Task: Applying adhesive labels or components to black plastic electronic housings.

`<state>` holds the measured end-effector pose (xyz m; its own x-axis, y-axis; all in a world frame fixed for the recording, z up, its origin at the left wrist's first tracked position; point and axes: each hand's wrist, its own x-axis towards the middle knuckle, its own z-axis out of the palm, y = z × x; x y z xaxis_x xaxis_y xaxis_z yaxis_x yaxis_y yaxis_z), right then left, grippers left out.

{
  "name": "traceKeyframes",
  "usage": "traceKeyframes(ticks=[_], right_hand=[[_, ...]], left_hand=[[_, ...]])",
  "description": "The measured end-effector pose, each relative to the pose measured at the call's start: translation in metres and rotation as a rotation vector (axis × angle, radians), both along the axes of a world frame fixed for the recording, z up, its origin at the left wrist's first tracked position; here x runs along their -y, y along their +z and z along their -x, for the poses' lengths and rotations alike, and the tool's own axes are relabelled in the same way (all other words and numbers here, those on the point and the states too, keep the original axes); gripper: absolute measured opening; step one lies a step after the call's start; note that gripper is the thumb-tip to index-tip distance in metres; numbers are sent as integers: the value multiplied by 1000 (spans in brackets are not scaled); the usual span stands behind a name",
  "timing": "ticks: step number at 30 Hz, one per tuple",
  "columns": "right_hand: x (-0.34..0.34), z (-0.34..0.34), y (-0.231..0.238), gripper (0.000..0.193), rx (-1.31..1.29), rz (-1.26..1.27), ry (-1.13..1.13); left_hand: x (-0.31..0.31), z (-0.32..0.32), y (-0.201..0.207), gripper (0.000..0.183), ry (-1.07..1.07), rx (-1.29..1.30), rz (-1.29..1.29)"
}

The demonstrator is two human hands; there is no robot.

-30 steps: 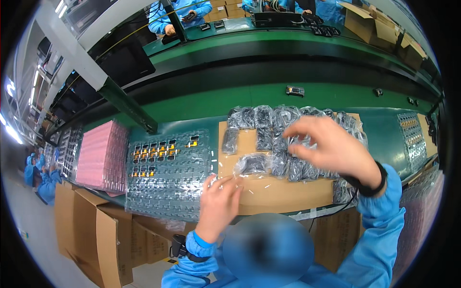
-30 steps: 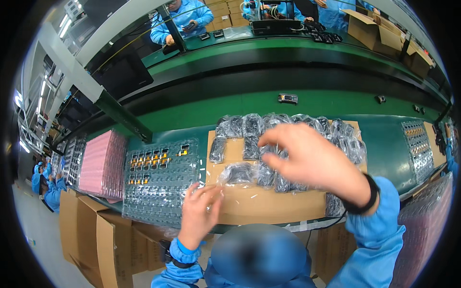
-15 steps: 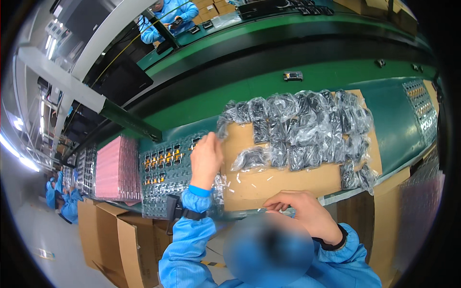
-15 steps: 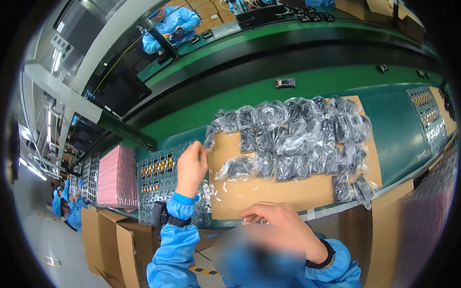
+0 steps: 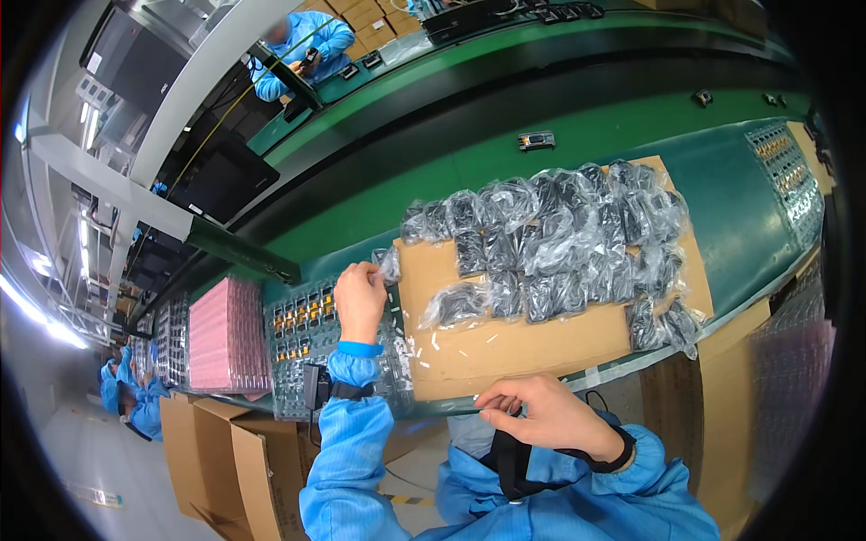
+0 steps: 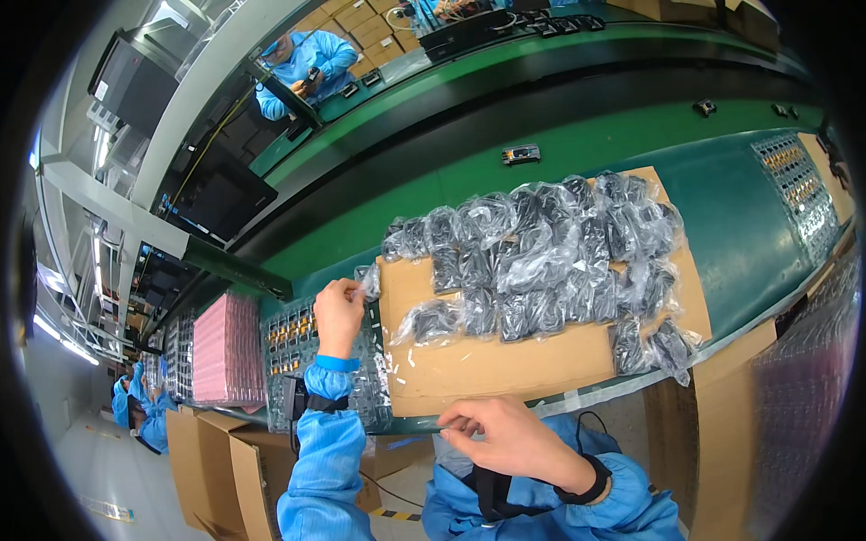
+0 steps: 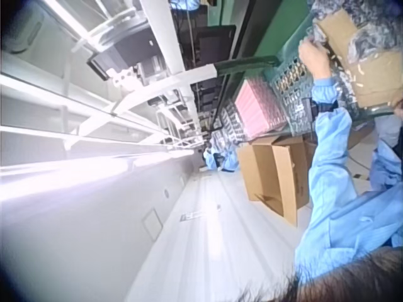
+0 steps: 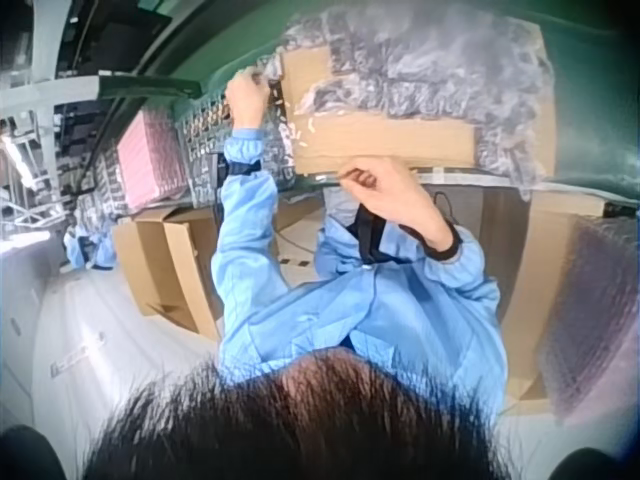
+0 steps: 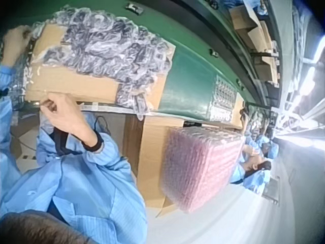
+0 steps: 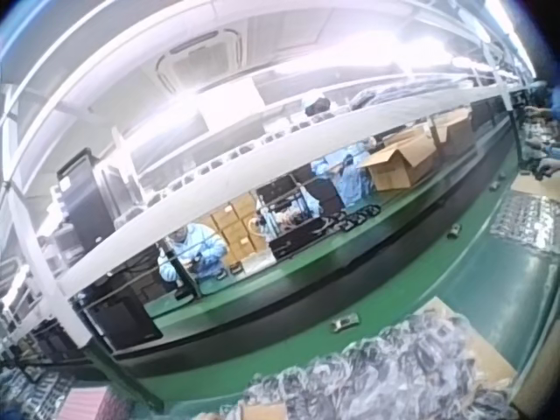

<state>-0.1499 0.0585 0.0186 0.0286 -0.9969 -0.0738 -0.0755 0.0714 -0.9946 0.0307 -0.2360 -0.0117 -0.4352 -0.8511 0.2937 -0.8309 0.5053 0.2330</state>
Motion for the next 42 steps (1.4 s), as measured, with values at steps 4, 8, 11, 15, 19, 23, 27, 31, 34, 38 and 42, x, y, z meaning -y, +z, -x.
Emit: traceKeyframes(ticks=[4,8,11,15,19,23,27,31,34,38,42], right_hand=[[6,0,-8,21,35,5,-12],[42,-12,-13,37,403,-41,-304],[58,-18,0,44,817,-116,-356],[57,-17,-4,40,923,-55,-366],[47,-2,-23,26,818,7,-458],[50,0,-28,16,480,128,-541],[48,11,-16,17,-163,339,-498],[69,10,1,8,-530,539,-394],[79,3,14,9,-853,653,-304],[77,2,34,16,-990,666,-310],[76,14,32,13,-987,643,-390]], left_hand=[[-31,5,25,13,-102,-269,-4],[-95,15,59,11,-183,-382,-74],[-134,21,65,11,-302,-397,-30],[-153,15,55,8,-251,-500,-303],[-137,7,35,15,-144,-1072,-598],[-131,4,24,17,-156,-1037,-657],[-111,-21,21,17,-131,-656,-844],[-46,-13,42,28,-273,-308,-660],[0,27,48,38,-141,-329,-327],[38,63,6,62,-444,-166,-62],[41,70,-17,47,-445,-157,-75]])
